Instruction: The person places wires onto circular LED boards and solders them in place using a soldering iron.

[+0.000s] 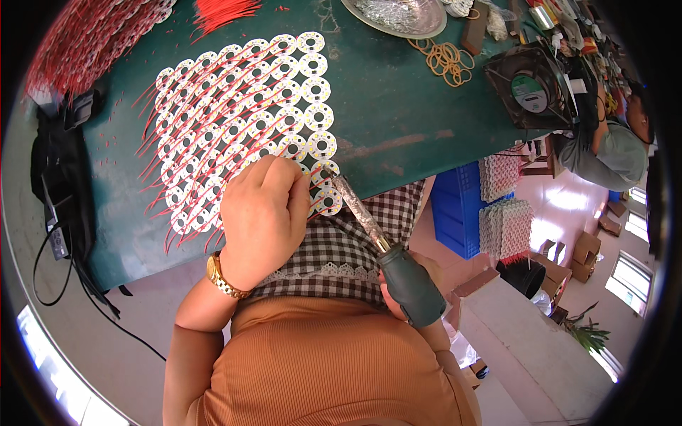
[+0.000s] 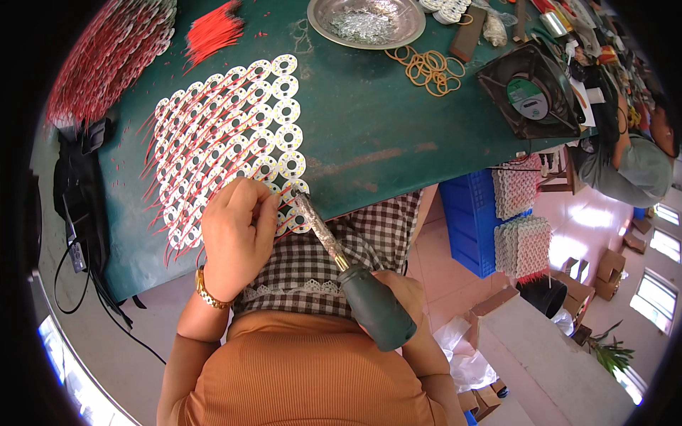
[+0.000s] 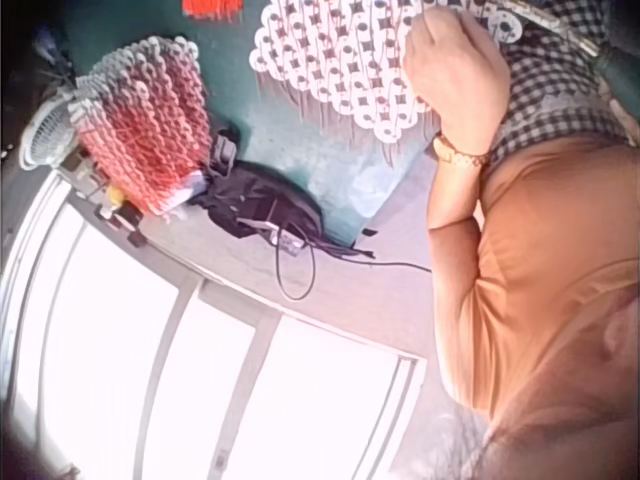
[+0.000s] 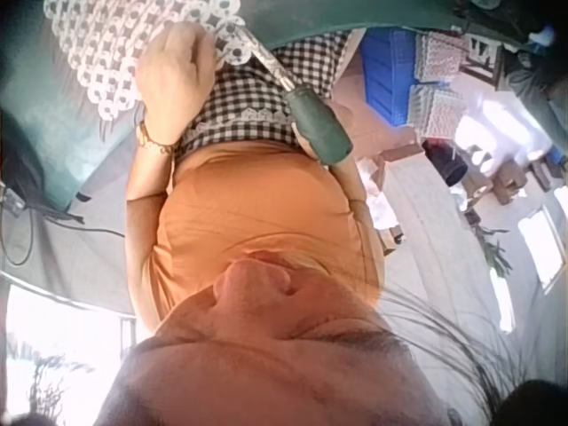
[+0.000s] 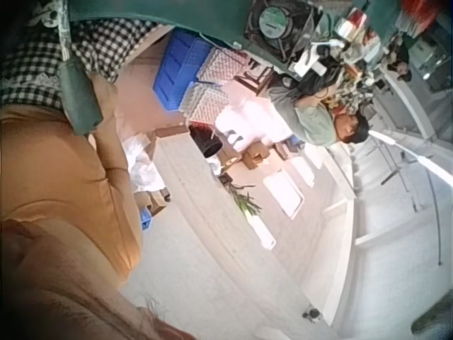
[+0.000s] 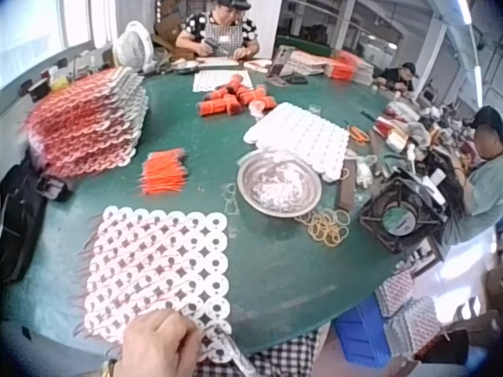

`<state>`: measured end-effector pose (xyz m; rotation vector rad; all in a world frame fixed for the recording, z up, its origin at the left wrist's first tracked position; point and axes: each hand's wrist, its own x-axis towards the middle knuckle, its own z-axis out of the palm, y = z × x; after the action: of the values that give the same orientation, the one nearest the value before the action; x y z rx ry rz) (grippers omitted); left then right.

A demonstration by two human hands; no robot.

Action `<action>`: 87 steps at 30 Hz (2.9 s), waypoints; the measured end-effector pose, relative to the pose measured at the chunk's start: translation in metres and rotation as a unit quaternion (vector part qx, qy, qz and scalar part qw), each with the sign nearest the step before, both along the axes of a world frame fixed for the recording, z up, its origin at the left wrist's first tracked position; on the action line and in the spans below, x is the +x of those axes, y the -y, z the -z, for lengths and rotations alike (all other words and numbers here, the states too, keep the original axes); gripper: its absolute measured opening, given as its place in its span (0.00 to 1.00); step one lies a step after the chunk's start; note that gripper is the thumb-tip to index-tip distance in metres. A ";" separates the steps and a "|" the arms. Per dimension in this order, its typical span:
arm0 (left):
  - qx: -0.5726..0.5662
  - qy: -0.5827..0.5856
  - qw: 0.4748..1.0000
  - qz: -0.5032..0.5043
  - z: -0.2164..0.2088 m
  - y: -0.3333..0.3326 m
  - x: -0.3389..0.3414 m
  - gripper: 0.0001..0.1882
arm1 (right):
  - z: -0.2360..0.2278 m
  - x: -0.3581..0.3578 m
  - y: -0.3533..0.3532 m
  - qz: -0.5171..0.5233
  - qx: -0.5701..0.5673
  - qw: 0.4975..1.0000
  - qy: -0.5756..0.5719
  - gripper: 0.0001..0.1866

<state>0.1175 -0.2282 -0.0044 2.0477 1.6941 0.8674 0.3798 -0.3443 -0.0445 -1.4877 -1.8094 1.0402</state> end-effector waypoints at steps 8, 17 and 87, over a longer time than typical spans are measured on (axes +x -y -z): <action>0.003 -0.005 1.000 0.001 0.000 0.000 0.000 0.06 | 0.023 0.009 0.018 0.062 -0.146 0.983 -0.097 0.20; 0.012 -0.006 1.000 -0.003 -0.001 -0.002 0.002 0.06 | -0.014 -0.001 -0.017 -0.057 0.120 0.986 0.099 0.19; 0.065 -0.059 0.972 0.217 -0.003 0.010 -0.016 0.19 | -0.051 0.021 -0.011 -0.135 -0.242 0.953 0.123 0.13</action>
<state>0.1011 -0.2382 -0.0018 2.4693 1.1878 0.7356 0.4011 -0.3329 0.0067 -1.7437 -2.0745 1.5833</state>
